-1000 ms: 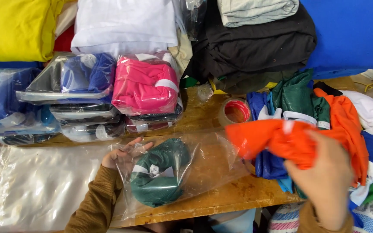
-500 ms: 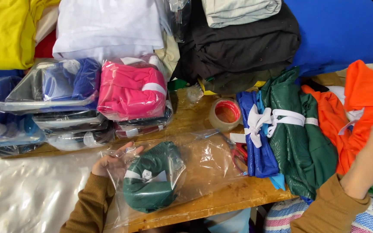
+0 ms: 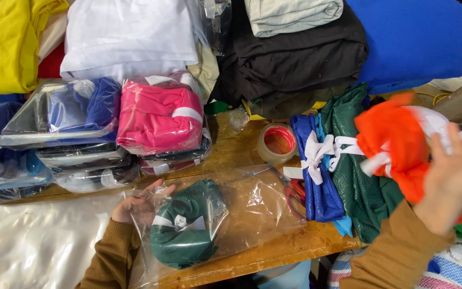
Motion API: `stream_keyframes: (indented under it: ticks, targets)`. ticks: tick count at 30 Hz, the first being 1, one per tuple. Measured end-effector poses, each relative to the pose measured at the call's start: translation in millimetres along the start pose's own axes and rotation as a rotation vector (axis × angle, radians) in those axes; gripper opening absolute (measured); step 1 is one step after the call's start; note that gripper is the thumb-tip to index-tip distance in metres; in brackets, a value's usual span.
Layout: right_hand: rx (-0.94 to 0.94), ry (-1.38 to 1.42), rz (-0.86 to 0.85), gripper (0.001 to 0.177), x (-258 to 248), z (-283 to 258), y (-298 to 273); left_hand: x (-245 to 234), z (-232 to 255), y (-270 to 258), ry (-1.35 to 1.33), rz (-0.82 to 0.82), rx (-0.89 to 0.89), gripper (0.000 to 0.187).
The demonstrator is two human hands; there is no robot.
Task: Folding pieces of colored fabric and placing them into individual clear plastic bags.
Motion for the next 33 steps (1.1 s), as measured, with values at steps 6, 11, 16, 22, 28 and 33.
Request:
stream_keyframes:
  ticks: [6, 11, 16, 22, 28, 33]
  targets:
    - [-0.537, -1.166, -0.426, 0.030, 78.5, -35.6, -28.6, 17.1, -0.7, -3.7, -0.086, 1.009, 0.120, 0.078]
    - [-0.082, -1.602, -0.465, 0.091, 68.7, -11.7, -23.1, 10.0, -2.9, -1.5, -0.090, 0.531, 0.178, 0.072]
    - [-0.441, -1.484, -0.230, 0.072, 49.9, -39.5, -4.2, 22.6, 0.7, 6.0, -0.082, 0.784, 0.134, 0.076]
    - [-0.382, -1.435, -0.253, 0.081, 46.5, -25.9, 12.2, -10.4, -8.4, -10.9, -0.083, 0.405, 0.145, 0.066]
    - [-0.212, -1.639, -0.042, 0.078, 12.9, 5.8, 1.4, 0.3, -0.5, -0.2, -0.122, 0.652, 0.163, 0.073]
    - [-0.935, -1.291, -0.148, 0.018, 41.1, -11.3, -37.8, -34.4, -9.3, -17.7, -0.061, 0.302, 0.114, 0.063]
Point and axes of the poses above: each hand's wrist, its own y-axis towards the middle knuckle, its own x-axis out of the palm, z = x × y, the point moved 7 cm from there along y, towards the middle knuckle, and after that the axes turned 6 degrees about -y, right-handed, at the moved point
